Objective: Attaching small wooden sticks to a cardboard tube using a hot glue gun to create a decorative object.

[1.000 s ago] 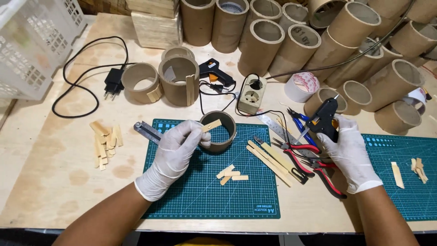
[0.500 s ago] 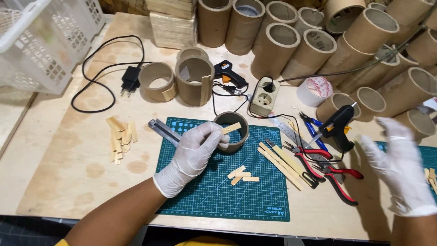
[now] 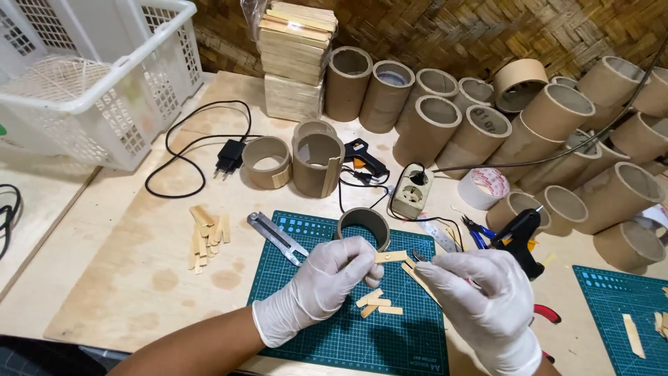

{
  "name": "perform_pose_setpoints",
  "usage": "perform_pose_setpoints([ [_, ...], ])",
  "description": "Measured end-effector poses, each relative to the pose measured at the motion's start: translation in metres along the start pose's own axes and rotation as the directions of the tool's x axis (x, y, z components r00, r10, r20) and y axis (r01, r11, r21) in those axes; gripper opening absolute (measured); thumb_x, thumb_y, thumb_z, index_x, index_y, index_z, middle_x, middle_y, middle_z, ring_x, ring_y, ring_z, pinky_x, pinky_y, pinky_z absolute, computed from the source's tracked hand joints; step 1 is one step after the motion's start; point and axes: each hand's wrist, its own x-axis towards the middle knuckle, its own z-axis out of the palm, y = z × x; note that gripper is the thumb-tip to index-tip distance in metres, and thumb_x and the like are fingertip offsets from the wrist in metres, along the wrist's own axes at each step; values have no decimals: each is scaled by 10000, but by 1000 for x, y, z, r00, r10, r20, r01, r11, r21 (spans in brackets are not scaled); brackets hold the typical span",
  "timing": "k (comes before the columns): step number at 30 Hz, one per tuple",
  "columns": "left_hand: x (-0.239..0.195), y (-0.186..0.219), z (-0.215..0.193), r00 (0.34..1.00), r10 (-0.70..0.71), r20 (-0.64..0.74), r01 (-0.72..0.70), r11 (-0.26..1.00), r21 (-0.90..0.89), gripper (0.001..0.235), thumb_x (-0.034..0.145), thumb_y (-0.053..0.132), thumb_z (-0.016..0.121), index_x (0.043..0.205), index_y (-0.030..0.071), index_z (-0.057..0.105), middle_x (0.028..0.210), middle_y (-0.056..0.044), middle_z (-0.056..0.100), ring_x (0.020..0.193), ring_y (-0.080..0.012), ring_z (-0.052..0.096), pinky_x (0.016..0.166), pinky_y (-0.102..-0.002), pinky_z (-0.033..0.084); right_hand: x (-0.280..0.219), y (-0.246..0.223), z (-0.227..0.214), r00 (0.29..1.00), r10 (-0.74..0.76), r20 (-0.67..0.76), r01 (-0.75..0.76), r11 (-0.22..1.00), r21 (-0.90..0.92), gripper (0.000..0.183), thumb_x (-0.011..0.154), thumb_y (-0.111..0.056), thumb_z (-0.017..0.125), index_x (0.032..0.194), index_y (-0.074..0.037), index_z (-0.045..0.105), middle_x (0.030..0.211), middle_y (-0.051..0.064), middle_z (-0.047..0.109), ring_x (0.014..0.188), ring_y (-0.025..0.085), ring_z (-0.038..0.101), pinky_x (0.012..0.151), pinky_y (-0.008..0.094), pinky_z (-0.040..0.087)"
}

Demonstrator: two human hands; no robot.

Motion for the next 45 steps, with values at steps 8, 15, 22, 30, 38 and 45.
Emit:
perform_pose_setpoints([
  [8,0,3,9,982,-175,72,182,976,-118,262,1042,218,518,863,76,644,844,-87,734,745,-175,733,713,-277,643,-27,20,6,990,-133,56,138,985,-106,411,848,-172,954,1188,-207,725,1086,2,679,856,238,574,688,389,523],
  [15,22,17,-5,970,67,235,-84,995,61,413,1089,393,360,908,144,635,860,-19,724,819,-151,725,871,-298,613,-15,37,3,988,-124,92,135,984,-120,224,911,-207,866,1114,-237,777,1007,-34,721,834,215,616,702,381,529],
  [22,78,34,16,813,-572,111,-44,130,991,729,944,806,412,1162,150,643,1060,-59,731,992,-275,688,821,-436,495,-10,50,13,836,444,323,-538,779,322,110,848,-175,790,938,-116,767,906,40,727,857,158,706,814,293,566],
  [30,84,28,11,694,-716,73,3,104,995,379,1069,441,415,1252,207,651,1166,-60,741,1159,-347,629,989,-460,420,1,55,8,777,510,369,-629,660,411,47,869,-123,769,871,-84,744,894,42,714,871,151,665,841,288,546],
  [38,30,-32,-5,954,-264,145,295,914,-278,597,874,311,684,1398,43,583,1290,-98,694,1162,-189,652,1015,-328,538,14,56,26,578,510,636,-816,383,433,94,859,-117,771,795,-49,758,932,58,639,773,135,564,549,255,406],
  [45,15,-10,10,958,-272,95,288,898,-333,414,937,153,685,1342,80,649,1166,-44,710,1054,-109,572,975,-298,521,36,46,33,478,593,648,-877,357,322,43,806,-35,822,819,-10,789,975,104,659,914,171,612,771,310,573],
])
